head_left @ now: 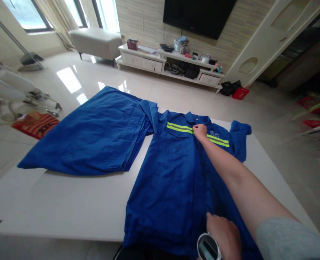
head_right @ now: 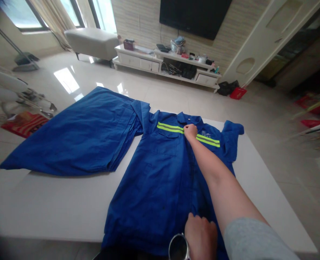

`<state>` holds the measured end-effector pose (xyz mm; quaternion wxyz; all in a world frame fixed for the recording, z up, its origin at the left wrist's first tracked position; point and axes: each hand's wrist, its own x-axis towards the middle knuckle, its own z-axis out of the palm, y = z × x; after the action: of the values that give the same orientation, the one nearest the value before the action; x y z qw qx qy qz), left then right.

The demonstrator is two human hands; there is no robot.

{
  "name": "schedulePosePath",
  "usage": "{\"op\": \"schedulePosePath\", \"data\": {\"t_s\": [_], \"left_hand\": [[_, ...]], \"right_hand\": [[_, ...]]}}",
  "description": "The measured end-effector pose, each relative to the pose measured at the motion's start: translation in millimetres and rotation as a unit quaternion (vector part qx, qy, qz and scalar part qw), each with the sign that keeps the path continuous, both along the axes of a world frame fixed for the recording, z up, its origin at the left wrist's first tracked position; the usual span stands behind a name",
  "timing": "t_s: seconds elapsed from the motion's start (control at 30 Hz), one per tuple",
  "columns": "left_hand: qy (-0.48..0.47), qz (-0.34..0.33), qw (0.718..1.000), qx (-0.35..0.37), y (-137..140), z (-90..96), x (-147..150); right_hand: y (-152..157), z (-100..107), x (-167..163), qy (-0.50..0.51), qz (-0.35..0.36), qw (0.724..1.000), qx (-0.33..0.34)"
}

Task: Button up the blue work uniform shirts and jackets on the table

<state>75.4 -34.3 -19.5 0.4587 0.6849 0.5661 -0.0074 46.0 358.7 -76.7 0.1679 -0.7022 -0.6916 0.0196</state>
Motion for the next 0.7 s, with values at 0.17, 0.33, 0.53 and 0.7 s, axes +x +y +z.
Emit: {"op": "schedulePosePath", "data": {"t_s": [0.17, 0.33, 0.53, 0.7], "left_hand": [[-0.004, 0.012, 1.0, 0.016, -0.9, -3.8, 2.0], [-0.006, 0.006, 1.0, 0.024, -3.6, -4.5, 2.1], [-0.004, 0.002, 0.999, 0.044, -5.8, -1.6, -3.7], [-0.005, -0.014, 0.998, 0.063, -12.2, 2.7, -5.3]], "right_hand": [[-4.7, -4.0, -2.7, -0.055, 0.076, 0.996, 0.004], [-1.1, -1.1, -5.9, -0.093, 0.116, 0.989, -0.007], [-16.3, -1.2, -5.6, -0.13, 0.128, 0.983, -0.02], [-31.9, 4.0, -5.2, -0.171, 0.2, 0.964, -0.034]]}}
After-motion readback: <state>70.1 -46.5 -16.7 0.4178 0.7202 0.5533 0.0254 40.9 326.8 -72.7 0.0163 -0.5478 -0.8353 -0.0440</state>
